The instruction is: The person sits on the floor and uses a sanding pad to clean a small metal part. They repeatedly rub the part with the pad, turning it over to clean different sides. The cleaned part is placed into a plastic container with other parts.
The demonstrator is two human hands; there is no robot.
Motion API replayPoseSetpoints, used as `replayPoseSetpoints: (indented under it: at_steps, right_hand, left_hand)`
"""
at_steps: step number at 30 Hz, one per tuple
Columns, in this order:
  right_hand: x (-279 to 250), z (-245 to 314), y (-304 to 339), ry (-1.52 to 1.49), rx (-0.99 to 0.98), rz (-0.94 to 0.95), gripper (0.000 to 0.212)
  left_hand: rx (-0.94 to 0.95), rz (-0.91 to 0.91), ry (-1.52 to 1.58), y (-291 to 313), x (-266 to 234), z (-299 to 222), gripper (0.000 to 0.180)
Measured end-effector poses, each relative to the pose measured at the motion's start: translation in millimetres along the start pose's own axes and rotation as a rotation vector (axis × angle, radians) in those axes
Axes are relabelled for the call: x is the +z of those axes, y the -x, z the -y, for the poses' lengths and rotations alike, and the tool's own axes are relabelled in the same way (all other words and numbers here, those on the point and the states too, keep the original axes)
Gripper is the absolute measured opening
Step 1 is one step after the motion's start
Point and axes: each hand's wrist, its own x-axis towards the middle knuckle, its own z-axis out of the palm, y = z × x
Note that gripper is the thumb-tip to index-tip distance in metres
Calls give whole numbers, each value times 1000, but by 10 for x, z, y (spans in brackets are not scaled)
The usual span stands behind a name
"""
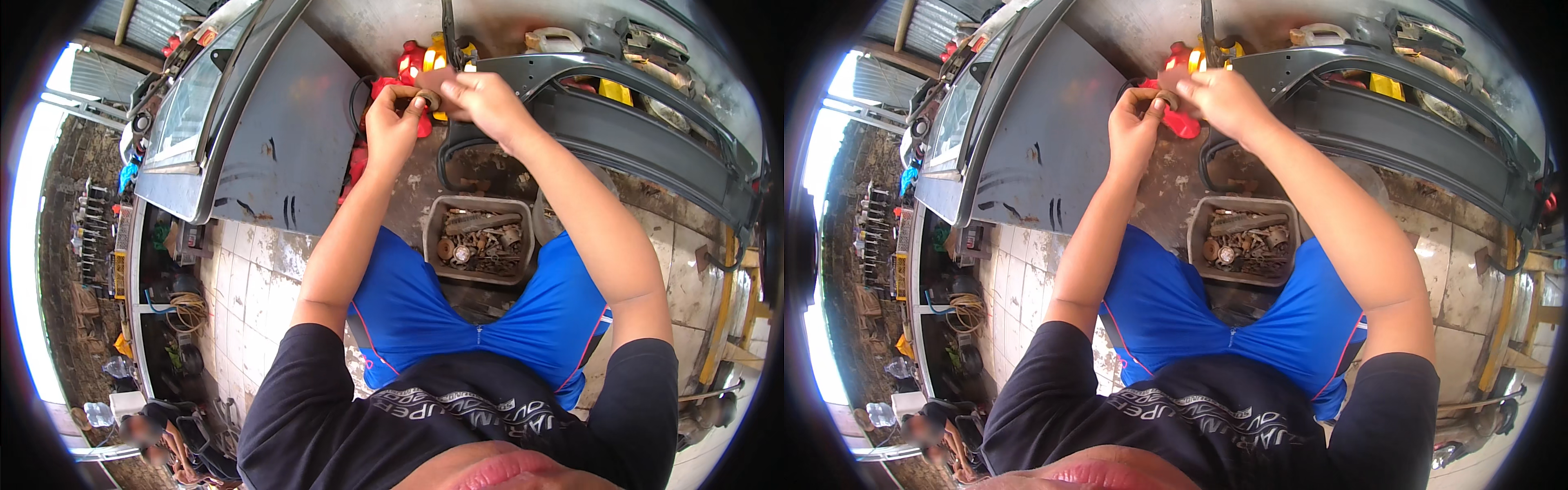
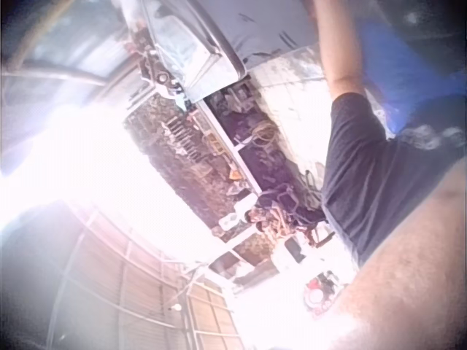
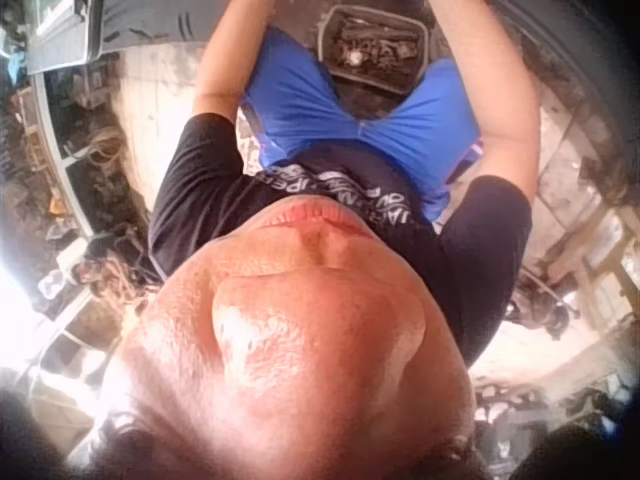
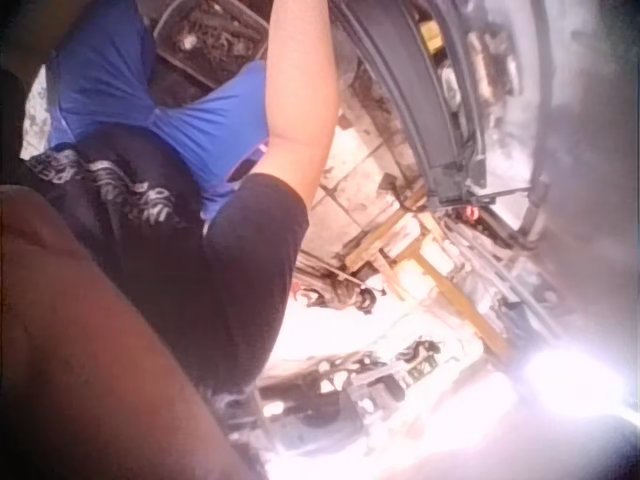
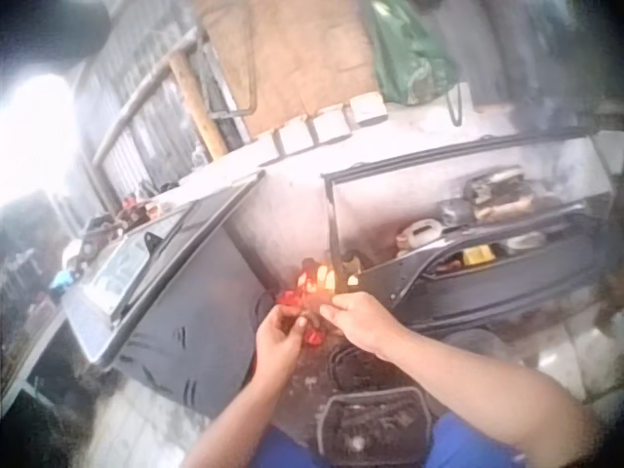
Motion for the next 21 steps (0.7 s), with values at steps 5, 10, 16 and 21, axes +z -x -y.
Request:
replayPoseSetpoints:
  at_steps: [5, 10, 16, 21]
  right_hand:
    - [20, 173, 35, -216, 16, -51, 37]
    - [12, 95, 40, 23, 96, 59, 33]
    - [9, 20, 8, -44, 20, 9, 34]
    - [45, 246, 71, -352, 24, -81, 35]
  left_hand:
    - [-8, -29, 37, 2, -32, 13, 11]
    - [-39, 22, 28, 19, 15, -55, 11]
    - [-13, 23, 14, -14, -10, 6, 12]
    - [-15, -11, 62, 0, -29, 11, 11]
